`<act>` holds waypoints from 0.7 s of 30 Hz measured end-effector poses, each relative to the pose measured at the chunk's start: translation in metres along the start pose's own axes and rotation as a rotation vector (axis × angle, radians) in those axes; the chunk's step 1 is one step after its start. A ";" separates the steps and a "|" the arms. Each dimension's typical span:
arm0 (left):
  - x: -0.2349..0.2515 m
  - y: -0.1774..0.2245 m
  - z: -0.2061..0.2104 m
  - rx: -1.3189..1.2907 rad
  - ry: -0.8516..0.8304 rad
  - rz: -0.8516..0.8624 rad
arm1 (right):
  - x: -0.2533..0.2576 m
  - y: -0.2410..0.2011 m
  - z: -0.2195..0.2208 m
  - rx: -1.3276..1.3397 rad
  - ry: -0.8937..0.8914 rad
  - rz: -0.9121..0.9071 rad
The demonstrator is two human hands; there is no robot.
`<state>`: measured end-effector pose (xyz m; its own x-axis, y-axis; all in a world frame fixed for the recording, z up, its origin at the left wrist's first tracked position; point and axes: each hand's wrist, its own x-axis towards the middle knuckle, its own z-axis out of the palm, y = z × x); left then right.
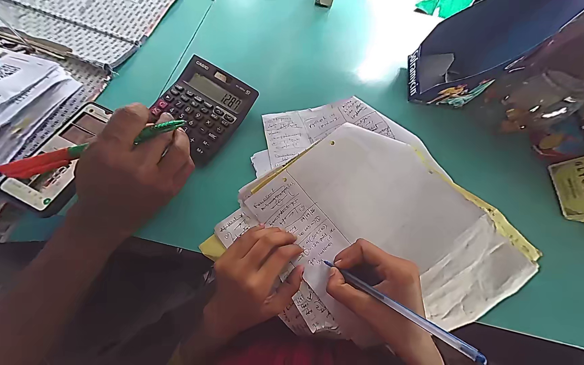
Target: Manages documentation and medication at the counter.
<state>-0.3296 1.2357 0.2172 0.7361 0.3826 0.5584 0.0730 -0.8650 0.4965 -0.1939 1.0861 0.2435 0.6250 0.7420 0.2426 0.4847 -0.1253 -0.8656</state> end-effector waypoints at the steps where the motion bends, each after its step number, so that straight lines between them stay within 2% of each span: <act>1: 0.001 0.001 -0.001 0.003 -0.005 -0.005 | 0.000 0.000 0.000 -0.006 0.004 0.006; 7: 0.022 0.021 -0.018 -0.030 -0.186 -0.159 | 0.004 -0.002 -0.003 -0.008 -0.038 -0.008; 11: 0.013 0.014 -0.011 -0.024 -0.106 -0.098 | 0.005 0.003 -0.007 0.039 -0.043 -0.006; 15: 0.023 0.023 -0.019 -0.033 -0.206 -0.180 | 0.004 0.004 -0.005 0.027 -0.016 -0.010; 21: 0.006 0.006 -0.006 -0.009 -0.056 -0.049 | 0.005 0.004 -0.005 0.009 -0.024 -0.015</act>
<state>-0.3286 1.2343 0.2273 0.7683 0.4057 0.4950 0.1042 -0.8424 0.5286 -0.1853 1.0862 0.2436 0.6023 0.7596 0.2454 0.4886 -0.1078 -0.8658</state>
